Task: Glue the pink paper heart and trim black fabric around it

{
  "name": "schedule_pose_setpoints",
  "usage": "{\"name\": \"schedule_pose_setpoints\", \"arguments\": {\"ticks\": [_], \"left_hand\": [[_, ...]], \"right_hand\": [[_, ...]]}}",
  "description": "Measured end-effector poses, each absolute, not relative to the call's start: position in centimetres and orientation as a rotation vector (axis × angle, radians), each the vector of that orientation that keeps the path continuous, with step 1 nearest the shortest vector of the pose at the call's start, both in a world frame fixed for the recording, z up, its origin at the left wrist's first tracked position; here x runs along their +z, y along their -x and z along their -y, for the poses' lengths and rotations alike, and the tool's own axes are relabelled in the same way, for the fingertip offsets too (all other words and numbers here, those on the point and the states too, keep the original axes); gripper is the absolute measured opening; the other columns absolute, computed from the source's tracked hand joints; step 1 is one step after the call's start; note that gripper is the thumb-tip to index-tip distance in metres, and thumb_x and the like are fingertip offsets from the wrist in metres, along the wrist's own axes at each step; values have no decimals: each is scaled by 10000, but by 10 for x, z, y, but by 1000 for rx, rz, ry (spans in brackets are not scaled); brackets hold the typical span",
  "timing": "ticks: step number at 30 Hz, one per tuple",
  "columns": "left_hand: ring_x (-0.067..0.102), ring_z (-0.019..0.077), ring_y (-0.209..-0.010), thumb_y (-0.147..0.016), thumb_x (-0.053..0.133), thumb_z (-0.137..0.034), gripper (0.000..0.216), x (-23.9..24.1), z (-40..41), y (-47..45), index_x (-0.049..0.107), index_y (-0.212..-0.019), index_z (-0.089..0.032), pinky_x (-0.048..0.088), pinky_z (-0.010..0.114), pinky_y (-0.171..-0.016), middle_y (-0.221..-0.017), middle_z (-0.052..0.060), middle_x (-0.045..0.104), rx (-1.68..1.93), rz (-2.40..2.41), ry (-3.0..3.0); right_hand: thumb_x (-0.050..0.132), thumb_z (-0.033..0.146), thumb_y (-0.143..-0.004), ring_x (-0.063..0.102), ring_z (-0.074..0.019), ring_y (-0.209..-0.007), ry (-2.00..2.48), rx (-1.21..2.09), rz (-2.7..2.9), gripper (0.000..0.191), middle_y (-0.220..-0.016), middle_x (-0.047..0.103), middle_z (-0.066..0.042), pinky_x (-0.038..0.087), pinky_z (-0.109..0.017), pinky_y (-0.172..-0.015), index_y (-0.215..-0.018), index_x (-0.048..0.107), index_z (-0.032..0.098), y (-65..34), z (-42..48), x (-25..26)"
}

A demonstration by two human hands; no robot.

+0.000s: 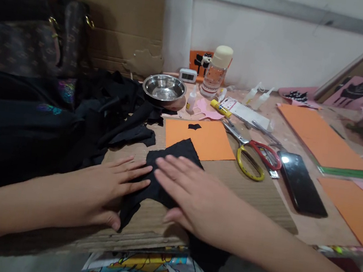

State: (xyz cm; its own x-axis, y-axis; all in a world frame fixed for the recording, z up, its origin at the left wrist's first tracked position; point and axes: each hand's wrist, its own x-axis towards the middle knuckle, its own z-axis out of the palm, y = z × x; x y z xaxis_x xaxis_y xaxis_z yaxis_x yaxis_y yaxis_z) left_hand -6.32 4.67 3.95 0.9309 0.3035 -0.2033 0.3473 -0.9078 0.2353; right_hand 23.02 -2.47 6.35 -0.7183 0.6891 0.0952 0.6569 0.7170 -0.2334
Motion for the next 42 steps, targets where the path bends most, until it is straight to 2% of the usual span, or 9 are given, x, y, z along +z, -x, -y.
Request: {"name": "schedule_pose_setpoints", "arguments": {"ticks": [4,8,12,16,20,25,30,35,42], "left_hand": [[266,384,-1567,-768,776,-714,1090,41,-46,62,406,-1588,-99,249,516,-1285,-1654,256,313,-250,-460,-2774],[297,401,-1554,-730,769,-758,1111,37,-43,68,440,-1576,-118,260,522,-1277,-1652,259,305,-212,-473,-2779],[392,403,-1519,-776,660,-824,968,41,-45,78,598,-1465,-147,276,524,-1260,-1599,231,454,-131,-465,-2816],[682,351,-1199,-892,641,-706,553,54,-53,66,786,-1053,-198,460,474,-1082,-1205,154,771,42,-499,-2799],[682,234,-746,-1045,572,-351,305,46,-59,43,698,-827,-178,499,345,-711,-770,53,729,289,-639,-2770],[687,200,-828,-983,474,-31,252,15,-57,41,691,-1026,-151,510,305,-782,-889,54,754,569,-470,-2701],[717,170,-883,-1017,530,-72,204,12,-56,44,693,-1104,-158,522,277,-827,-951,56,780,728,-421,-2608],[700,156,-817,-979,691,-174,84,23,-53,42,653,-906,-193,518,289,-825,-846,10,745,716,-442,-2456],[640,186,-876,-990,508,-37,190,25,-49,45,641,-980,-173,523,327,-860,-904,57,711,714,-414,-2537]], "right_hand": [[645,539,-983,220,-275,-1603,901,649,2897,882,-1703,279,-192,193,-506,-1317,-1638,284,72,-207,-7,33],[603,486,-1024,202,-255,-1610,931,686,2864,831,-1713,292,-142,127,-563,-1315,-1664,188,156,-226,-13,11],[597,438,-1040,225,-241,-1606,970,662,2827,789,-1712,311,-114,119,-564,-1315,-1669,178,211,-240,-5,10],[601,448,-1035,242,-247,-1600,985,678,2790,794,-1706,326,-116,127,-565,-1313,-1671,180,228,-240,-3,11],[599,430,-1038,246,-246,-1599,958,729,2752,780,-1703,340,-115,132,-564,-1312,-1673,188,239,-241,-5,10],[565,430,-1052,241,-247,-1602,967,783,2639,723,-1711,320,-139,182,-538,-1309,-1668,250,220,-245,-3,11],[553,491,-1044,235,-266,-1604,934,747,2626,702,-1700,342,-170,224,-537,-1299,-1631,355,159,-245,1,14],[497,476,-1071,277,-270,-1590,1016,738,2657,635,-1684,377,-158,241,-519,-1300,-1611,403,155,-246,1,16],[523,477,-1060,333,-290,-1569,1085,731,2678,626,-1666,413,-161,290,-517,-1287,-1570,469,117,-247,-3,13]]}}
